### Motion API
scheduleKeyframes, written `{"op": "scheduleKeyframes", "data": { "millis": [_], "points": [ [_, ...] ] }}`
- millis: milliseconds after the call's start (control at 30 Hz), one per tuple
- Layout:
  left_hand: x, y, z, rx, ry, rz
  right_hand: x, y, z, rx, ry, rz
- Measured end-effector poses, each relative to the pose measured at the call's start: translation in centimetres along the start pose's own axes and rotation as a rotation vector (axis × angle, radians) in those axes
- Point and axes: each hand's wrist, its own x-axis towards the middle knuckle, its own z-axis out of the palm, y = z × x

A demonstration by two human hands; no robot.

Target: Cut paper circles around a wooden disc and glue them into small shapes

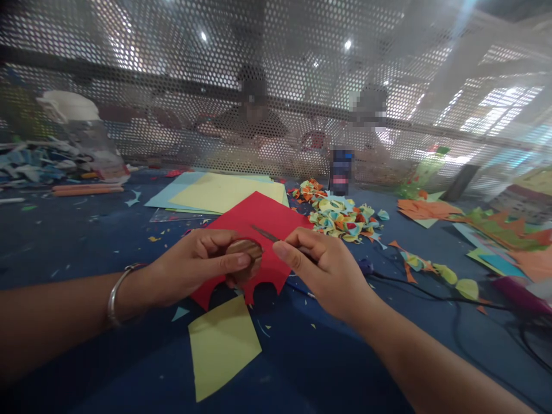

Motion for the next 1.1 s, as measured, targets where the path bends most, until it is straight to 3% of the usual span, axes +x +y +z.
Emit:
{"op": "scheduleKeyframes", "data": {
  "millis": [233, 467, 633, 800, 933, 1100],
  "points": [
    [0.2, -0.3, 0.1, -0.02, 0.09, -0.031, 0.3, 1.3, 0.2, 0.123, 0.062, 0.065],
    [0.3, -0.7, 0.5, 0.086, 0.159, -0.043, 0.3, 1.0, 0.7, 0.208, 0.027, 0.08],
    [-0.1, -0.9, 1.5, 0.247, -0.017, -0.06, 0.4, 1.2, 0.6, 0.124, 0.048, 0.08],
    [-0.8, -0.8, 2.0, 0.656, -0.22, 0.098, 0.3, 1.3, 0.6, 0.063, 0.057, 0.089],
    [-0.6, 0.0, 1.5, 0.835, -0.138, 0.155, 0.3, 1.1, 0.4, -0.011, 0.049, 0.1],
    [-0.7, 2.4, 1.0, 0.777, -0.066, 0.09, 0.5, 1.0, 0.2, -0.15, 0.076, 0.056]
  ]
}}
